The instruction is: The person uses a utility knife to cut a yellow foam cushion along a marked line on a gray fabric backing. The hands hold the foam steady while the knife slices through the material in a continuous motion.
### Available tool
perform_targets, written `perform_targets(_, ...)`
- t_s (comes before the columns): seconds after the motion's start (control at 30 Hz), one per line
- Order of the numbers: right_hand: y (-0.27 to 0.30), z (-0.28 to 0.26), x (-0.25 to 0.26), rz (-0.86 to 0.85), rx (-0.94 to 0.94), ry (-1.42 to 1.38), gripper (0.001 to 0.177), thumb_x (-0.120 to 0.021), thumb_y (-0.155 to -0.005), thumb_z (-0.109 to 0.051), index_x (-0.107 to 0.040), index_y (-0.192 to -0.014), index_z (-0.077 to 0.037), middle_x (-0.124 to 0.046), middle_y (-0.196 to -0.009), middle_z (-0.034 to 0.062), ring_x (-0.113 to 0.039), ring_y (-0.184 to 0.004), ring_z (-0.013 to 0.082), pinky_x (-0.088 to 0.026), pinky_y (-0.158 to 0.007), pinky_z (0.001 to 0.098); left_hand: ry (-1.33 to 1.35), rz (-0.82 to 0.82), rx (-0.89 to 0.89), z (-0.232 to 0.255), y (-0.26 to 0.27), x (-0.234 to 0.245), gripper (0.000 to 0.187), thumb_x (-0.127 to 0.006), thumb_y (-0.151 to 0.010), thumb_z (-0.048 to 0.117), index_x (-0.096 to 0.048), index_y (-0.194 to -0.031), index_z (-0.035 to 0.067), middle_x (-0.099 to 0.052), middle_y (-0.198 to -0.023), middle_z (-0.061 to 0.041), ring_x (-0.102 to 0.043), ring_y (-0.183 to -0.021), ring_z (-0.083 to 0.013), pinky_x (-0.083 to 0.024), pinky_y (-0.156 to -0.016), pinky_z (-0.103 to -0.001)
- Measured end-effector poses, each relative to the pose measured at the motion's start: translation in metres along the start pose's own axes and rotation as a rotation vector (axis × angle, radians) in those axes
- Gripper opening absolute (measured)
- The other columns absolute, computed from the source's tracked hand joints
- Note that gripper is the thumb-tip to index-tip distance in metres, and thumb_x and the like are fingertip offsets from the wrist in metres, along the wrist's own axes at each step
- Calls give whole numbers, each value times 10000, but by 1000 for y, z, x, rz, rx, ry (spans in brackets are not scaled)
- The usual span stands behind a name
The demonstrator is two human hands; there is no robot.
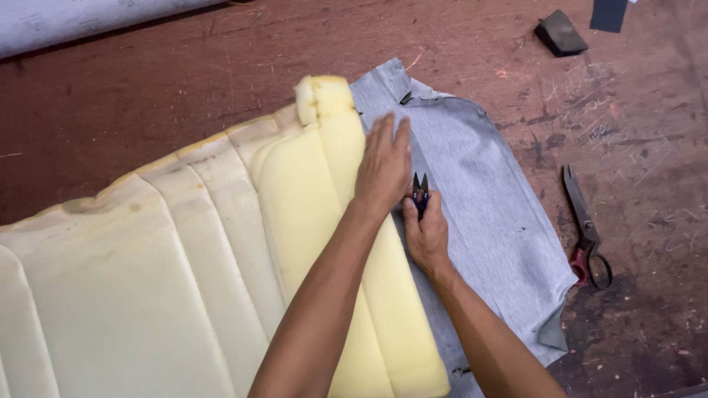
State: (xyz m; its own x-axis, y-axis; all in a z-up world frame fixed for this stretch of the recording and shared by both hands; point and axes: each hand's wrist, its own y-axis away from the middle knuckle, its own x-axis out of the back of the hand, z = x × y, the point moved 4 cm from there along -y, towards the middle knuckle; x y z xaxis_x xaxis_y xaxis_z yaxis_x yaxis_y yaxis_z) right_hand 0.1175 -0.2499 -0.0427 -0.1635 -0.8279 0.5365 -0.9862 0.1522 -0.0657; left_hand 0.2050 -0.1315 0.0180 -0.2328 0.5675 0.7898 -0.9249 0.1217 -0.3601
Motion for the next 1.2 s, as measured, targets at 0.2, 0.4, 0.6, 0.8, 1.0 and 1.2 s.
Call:
perform_targets(0.2, 2, -15, 2, 8, 262, -58, 199, -548, -1084, -179, -543, -1207, -23, -724, -1209, 154, -701, -1120, 333, -530, -951, 420, -273, -267, 90, -55, 57, 10, 710, -510, -965, 522, -385, -1555, 147, -304, -1638, -120, -250, -1515, -308, -166, -1190, -628)
perform_targets(0.4, 2, -21, 2, 7, 229, 86, 184, -573, -1035, -172, -594, -1161, -40, -743, -1153, 113, -685, -1082, 343, -517, -935, 437, -389, -230, 102, -73, 80, 21, 752, -505, -970, 549, -377, -1556, 97, -309, -1648, -113, -256, -1528, -270, -171, -1179, -647)
perform_targets(0.6, 2, -25, 5, -6, 234, 63, 169, -570, -1055, -192, -570, -1126, -38, -748, -1170, 95, -665, -1108, 363, -485, -968, 459, -382, -220, 128, -87, 103, 37, 701, -489, -999, 511, -361, -1572, 128, -282, -1670, -77, -236, -1534, -270, -162, -1187, -657)
perform_targets(0.8, 2, -20, 4, -9, 164, 50, 177, -573, -1045, -203, -586, -1125, -46, -742, -1154, 111, -669, -1105, 354, -490, -956, 446, -508, -247, 76, -62, 92, 29, 643, -504, -941, 292, -380, -1548, 123, -273, -1646, -122, -245, -1511, -311, -177, -1141, -678)
perform_targets(1.0, -1, -18, 4, -12, 161, -123, 248, -544, -1074, -224, -536, -1172, 3, -737, -1202, 125, -707, -1132, 291, -534, -966, 403, -262, -446, -136, 18, 126, 9, 471, -483, -1047, 252, -528, -1449, 11, -443, -1569, -152, -374, -1495, -288, -212, -1261, -590)
perform_targets(1.2, 1, -19, 5, -15, 153, -65, 255, -527, -1072, -221, -531, -1191, 5, -748, -1189, 116, -718, -1096, 282, -546, -948, 393, -126, -285, -221, 1, 172, 36, 567, -498, -998, 378, -525, -1480, 79, -421, -1587, -127, -348, -1480, -280, -193, -1213, -539)
